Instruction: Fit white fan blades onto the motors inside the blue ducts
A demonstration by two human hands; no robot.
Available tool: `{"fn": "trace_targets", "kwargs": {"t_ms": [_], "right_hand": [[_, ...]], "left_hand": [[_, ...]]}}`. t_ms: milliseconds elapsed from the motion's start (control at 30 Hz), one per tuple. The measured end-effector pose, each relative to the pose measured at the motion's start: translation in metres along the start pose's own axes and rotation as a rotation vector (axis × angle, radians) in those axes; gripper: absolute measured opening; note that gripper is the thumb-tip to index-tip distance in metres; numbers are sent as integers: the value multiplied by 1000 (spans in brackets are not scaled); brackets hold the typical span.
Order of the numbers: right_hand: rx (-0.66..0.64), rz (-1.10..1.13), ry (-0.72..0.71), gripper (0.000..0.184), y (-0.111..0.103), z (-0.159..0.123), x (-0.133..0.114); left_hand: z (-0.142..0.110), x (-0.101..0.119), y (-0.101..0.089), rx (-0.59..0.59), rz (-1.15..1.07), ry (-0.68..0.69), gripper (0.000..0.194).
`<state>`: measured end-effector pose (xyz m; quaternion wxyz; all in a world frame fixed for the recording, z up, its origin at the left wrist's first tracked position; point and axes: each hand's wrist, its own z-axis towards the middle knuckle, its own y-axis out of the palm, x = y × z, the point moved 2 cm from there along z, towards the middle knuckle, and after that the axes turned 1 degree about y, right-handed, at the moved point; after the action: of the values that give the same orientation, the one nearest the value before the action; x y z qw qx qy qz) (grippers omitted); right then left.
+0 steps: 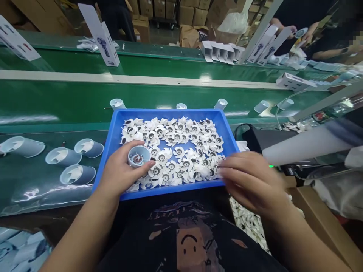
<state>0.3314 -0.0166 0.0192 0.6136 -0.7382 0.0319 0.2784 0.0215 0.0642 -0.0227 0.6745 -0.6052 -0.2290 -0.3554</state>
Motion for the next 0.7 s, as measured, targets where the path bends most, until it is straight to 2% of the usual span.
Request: {"fn": "trace_targets", "kwargs": {"t_ms": [33, 133, 233, 367, 467, 567, 633, 700], "right_hand": [[-92, -155, -80, 26, 9, 10, -7], [-294, -370, -123, 19, 27, 38, -11], [-357, -448, -67, 18, 32, 57, -7], [-355, -454, -38, 23, 29, 70, -6], [-278, -315, -45, 17, 17, 72, -11], [-172, 14, -112, 9, 7, 70, -22], [-124, 299, -163, 26, 11, 69, -32], [-92, 548, -191, 40, 24, 70, -40]], "left_hand": [[0, 0, 0, -6, 4, 7, 48], [0, -1, -1, -20, 3, 28, 48], [-2, -1, 0, -31, -33, 37, 49], [-7, -4, 1, -36, -108, -21, 57], [-14, -3, -2, 8, -166, -10, 56], [-27, 7, -6, -4, -181, 167, 45], [-36, 15, -7, -67, -172, 285, 45], [-42, 22, -6, -126, -156, 342, 49]]}}
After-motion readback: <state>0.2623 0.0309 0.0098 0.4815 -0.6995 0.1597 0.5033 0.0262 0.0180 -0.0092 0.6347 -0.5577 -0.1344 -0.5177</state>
